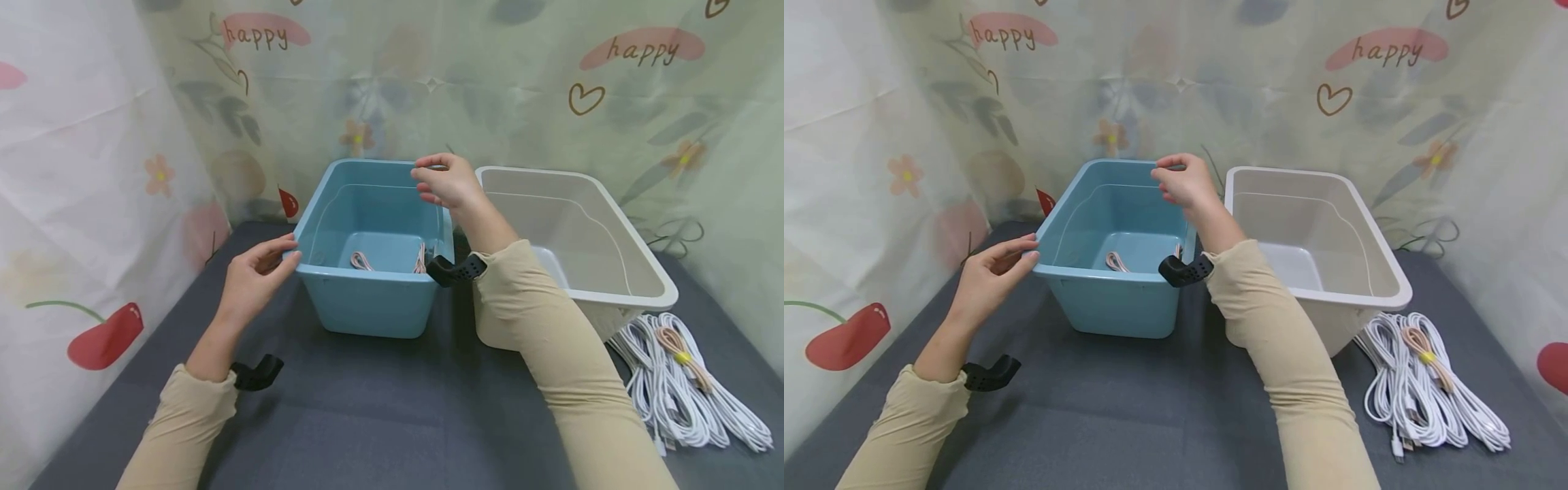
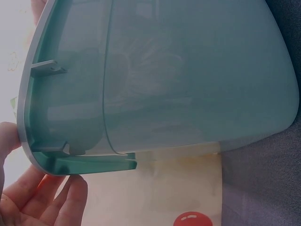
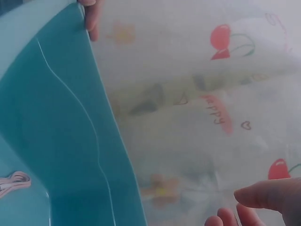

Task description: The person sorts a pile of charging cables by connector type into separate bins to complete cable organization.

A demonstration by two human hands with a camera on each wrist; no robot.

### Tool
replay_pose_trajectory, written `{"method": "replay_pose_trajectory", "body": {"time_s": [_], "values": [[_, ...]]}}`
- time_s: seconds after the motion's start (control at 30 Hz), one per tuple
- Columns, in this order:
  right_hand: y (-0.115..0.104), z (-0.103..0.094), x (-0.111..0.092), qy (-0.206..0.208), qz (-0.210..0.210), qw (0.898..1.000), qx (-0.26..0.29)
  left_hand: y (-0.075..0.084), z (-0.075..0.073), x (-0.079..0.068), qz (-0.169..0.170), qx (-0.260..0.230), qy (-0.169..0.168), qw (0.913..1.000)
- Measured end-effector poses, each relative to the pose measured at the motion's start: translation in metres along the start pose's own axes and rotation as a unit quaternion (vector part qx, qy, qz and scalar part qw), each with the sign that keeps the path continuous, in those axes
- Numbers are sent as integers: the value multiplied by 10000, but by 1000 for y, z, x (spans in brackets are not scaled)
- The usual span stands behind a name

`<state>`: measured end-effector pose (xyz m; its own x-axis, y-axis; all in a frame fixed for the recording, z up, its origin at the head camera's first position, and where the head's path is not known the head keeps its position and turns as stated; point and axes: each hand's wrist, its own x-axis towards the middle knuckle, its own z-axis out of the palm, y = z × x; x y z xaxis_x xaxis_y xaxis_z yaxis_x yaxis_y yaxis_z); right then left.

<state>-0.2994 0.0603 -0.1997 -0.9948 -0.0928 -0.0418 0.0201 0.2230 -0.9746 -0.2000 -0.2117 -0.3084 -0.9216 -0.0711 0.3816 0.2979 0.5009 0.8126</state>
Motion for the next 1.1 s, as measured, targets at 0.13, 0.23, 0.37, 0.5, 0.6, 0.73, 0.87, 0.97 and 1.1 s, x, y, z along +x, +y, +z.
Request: {"method": "replay_pose_trajectory", "body": {"time_s": [0.13, 0.23, 0.37, 0.5, 0.6, 0.73, 0.87, 0.97, 1.1], "values": [[-2, -8, -8, -96, -194, 9998, -44, 0, 0, 0, -20, 53, 43, 10000], [-1, -16, -15, -97, -322, 9993, -133, 0, 0, 0, -14, 58, 69, 10000], [0, -29, -26, -48, -498, 9985, -231, 0, -1, 0, -20, 41, 87, 10000], [-1, -44, -38, -17, -638, 9978, -171, 1, -1, 0, -33, 17, 95, 9999], [0, -57, -47, -21, -709, 9975, -26, 1, -1, 0, -26, 18, 99, 9999], [3, -75, -59, -109, -796, 9956, 490, 1, -1, 1, 13, 34, 88, 10000], [9, -91, -68, -173, -925, 9906, 996, 1, 0, 1, 47, 32, 81, 10000], [14, -100, -73, -153, -990, 9888, 1103, 1, 0, 1, 38, 25, 76, 10000], [21, -111, -80, -112, -987, 9882, 1167, 0, 1, 1, 13, 31, 76, 10000]]}}
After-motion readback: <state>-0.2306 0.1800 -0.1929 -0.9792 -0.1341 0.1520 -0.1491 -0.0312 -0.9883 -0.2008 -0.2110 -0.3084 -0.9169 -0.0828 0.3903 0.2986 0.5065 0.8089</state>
